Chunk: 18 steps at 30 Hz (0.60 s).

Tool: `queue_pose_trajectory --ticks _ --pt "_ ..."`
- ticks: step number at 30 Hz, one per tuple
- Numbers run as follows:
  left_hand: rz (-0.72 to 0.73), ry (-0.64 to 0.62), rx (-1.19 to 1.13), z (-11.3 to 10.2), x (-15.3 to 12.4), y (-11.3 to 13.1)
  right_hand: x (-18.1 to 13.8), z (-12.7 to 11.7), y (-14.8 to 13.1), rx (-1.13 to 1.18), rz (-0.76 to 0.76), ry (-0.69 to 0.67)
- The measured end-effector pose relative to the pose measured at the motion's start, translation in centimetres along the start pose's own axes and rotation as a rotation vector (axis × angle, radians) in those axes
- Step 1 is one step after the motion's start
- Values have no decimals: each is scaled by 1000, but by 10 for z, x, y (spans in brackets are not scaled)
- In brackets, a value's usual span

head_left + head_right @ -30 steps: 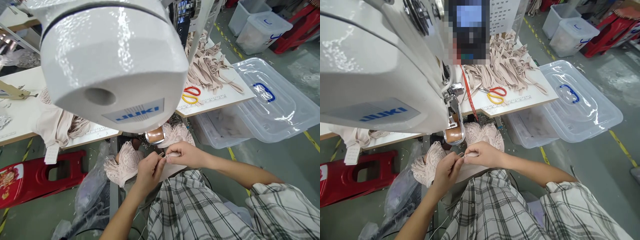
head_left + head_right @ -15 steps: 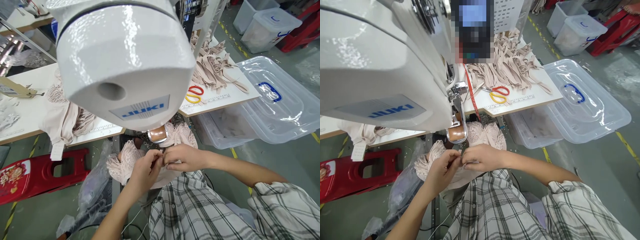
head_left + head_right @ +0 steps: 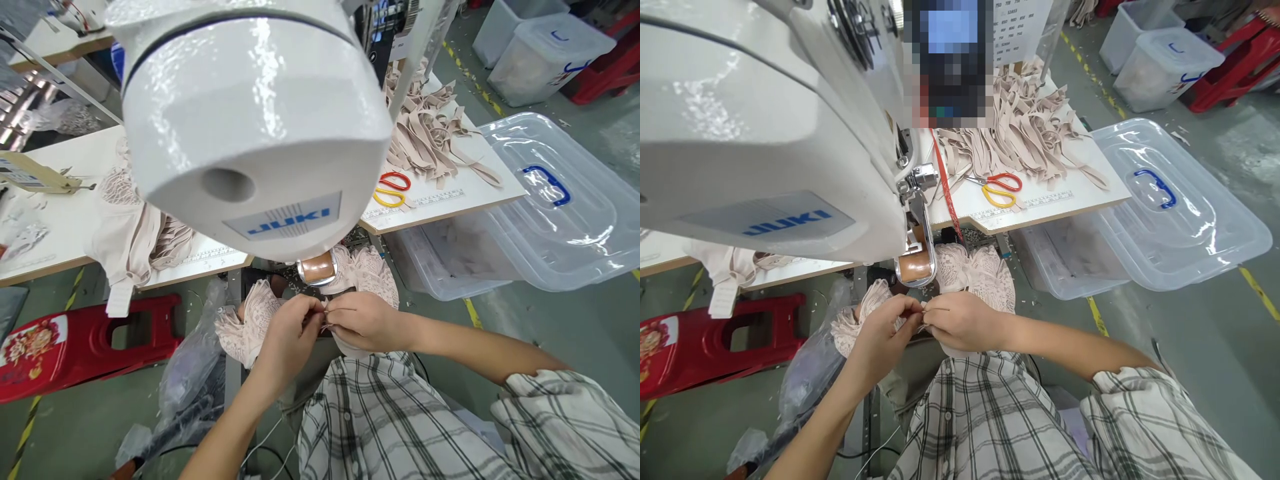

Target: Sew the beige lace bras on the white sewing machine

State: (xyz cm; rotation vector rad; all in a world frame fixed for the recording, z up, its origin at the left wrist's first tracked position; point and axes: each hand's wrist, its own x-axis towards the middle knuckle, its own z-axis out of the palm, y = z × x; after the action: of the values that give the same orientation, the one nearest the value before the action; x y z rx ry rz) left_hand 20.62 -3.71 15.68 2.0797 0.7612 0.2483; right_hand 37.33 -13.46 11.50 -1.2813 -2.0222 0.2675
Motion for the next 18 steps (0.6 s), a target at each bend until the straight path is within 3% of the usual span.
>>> queue_pose_trajectory --ticks 2,5,8,10,15,18 --pt "-50 41 -86 8 5 -1 1 3 -1 99 97 69" --pt "-163 147 -433 26 6 -4 3 1 -4 285 256 161" --pt "-235 258 -711 40 0 -4 6 -4 -9 333 271 223" --pt "-202 304 -656 43 -4 -3 8 -8 -12 301 244 227" --pt "24 371 -214 34 -5 -5 7 -13 -16 224 266 162" --pt "114 400 -106 31 -4 -8 7 -14 -18 252 299 147"
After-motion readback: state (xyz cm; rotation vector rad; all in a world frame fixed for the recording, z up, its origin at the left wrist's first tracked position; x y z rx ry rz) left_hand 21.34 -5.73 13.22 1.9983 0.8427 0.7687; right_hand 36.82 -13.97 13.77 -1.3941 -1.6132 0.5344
